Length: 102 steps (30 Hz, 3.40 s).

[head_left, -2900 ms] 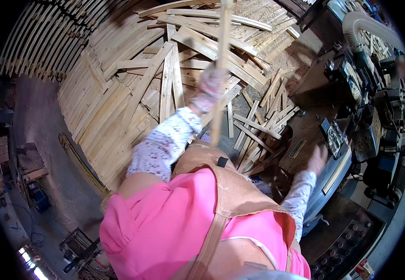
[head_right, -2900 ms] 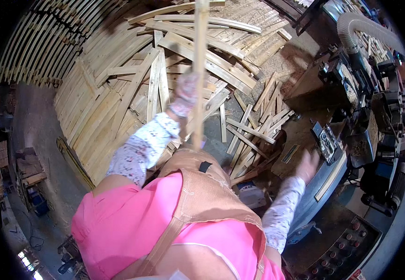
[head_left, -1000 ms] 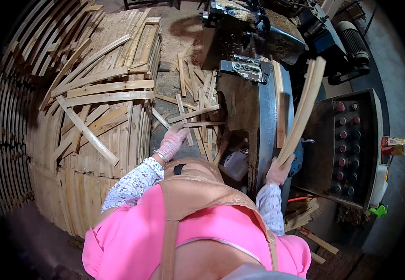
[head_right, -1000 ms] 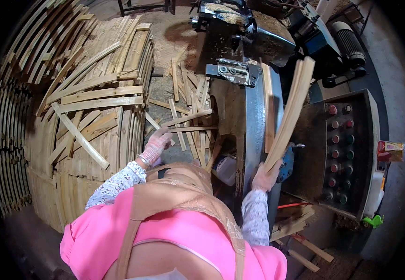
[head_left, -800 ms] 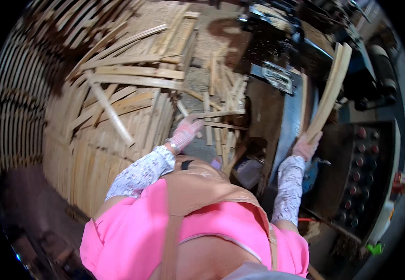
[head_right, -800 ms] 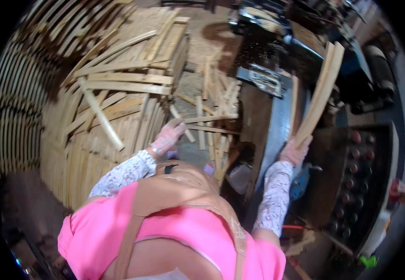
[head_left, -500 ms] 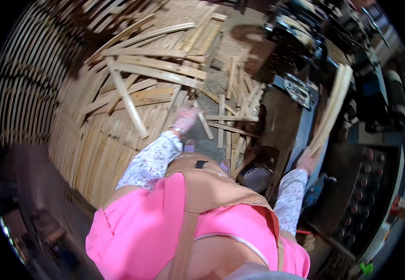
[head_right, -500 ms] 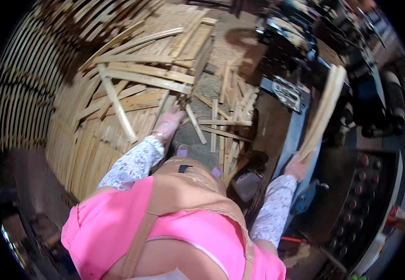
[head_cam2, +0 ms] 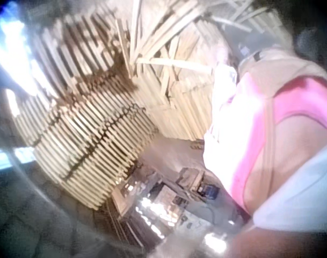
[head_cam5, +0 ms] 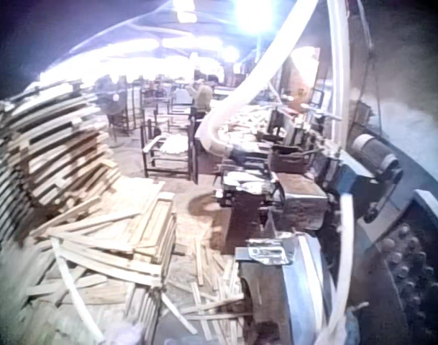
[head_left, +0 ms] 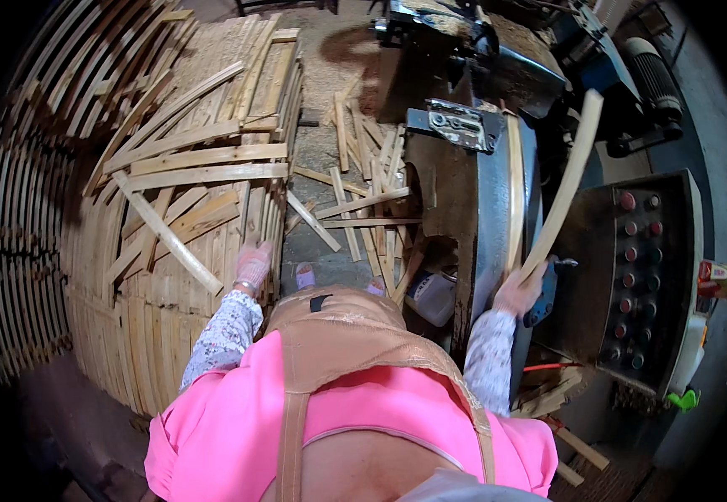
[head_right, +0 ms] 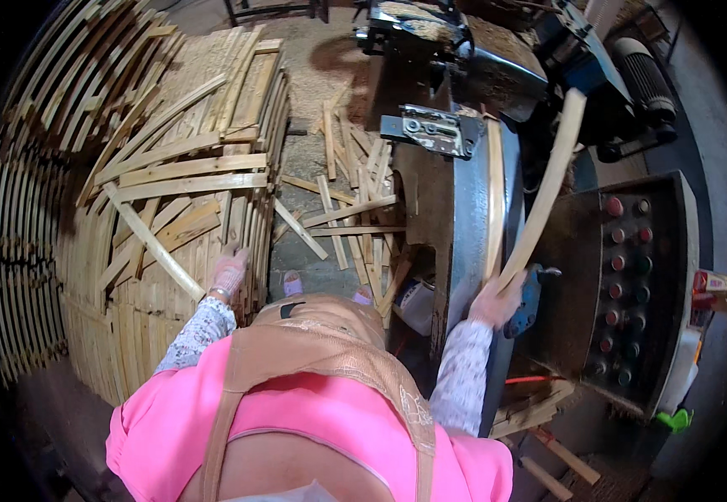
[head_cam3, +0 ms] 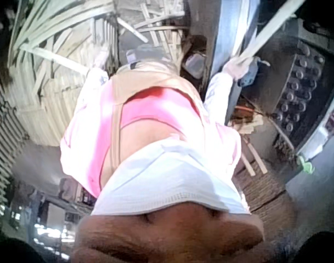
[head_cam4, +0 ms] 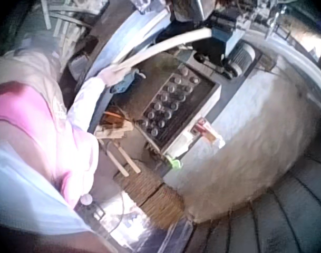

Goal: The person sorts through a large pile of wooden planks and scraps in a workshop. They pick up individual pieces, inspect them, and place them into a separate pile or onto a machine. The person occasionally moves around the pile to access different sections.

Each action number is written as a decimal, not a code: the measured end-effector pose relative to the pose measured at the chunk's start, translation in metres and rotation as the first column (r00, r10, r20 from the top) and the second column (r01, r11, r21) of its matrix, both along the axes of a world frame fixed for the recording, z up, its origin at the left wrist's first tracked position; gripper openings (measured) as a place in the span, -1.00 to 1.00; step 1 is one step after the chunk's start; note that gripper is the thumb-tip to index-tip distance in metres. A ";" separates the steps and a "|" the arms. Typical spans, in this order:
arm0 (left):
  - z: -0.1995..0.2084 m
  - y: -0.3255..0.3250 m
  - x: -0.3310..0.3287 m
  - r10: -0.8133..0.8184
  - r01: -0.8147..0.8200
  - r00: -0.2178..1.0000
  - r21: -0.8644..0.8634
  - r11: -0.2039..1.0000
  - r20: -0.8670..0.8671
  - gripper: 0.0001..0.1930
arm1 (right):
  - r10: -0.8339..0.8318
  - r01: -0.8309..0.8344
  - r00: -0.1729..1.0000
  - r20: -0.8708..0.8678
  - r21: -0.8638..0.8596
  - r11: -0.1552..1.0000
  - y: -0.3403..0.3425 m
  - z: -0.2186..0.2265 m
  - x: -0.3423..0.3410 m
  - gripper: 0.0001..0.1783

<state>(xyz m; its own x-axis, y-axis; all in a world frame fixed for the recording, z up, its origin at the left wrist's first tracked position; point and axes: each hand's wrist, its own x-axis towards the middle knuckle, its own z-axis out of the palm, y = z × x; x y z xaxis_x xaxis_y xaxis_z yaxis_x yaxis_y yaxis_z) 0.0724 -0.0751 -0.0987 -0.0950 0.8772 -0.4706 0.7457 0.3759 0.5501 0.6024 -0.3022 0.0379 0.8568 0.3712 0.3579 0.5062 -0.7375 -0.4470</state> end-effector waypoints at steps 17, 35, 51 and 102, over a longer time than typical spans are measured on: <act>-0.030 0.040 -0.080 0.372 -0.063 0.654 0.443 0.894 -0.659 -0.07 | 0.303 -0.296 0.949 0.087 -0.086 0.951 0.021 -0.038 0.016 -0.44; -0.020 -0.043 -0.172 0.900 -0.880 0.435 0.223 0.419 0.022 -0.41 | 0.073 -0.010 0.992 0.104 -0.509 0.861 0.071 -0.031 0.035 -0.72; 0.054 -0.035 0.123 -0.452 0.177 0.650 0.457 0.872 0.611 -0.44 | 0.576 -0.747 -0.087 -0.813 0.436 0.502 0.273 0.029 -0.257 -0.50; 0.091 0.320 -0.174 -0.346 0.553 0.729 0.210 0.806 -0.590 -0.30 | 0.077 -0.017 0.992 0.101 -0.498 0.867 0.048 -0.001 -0.052 -0.18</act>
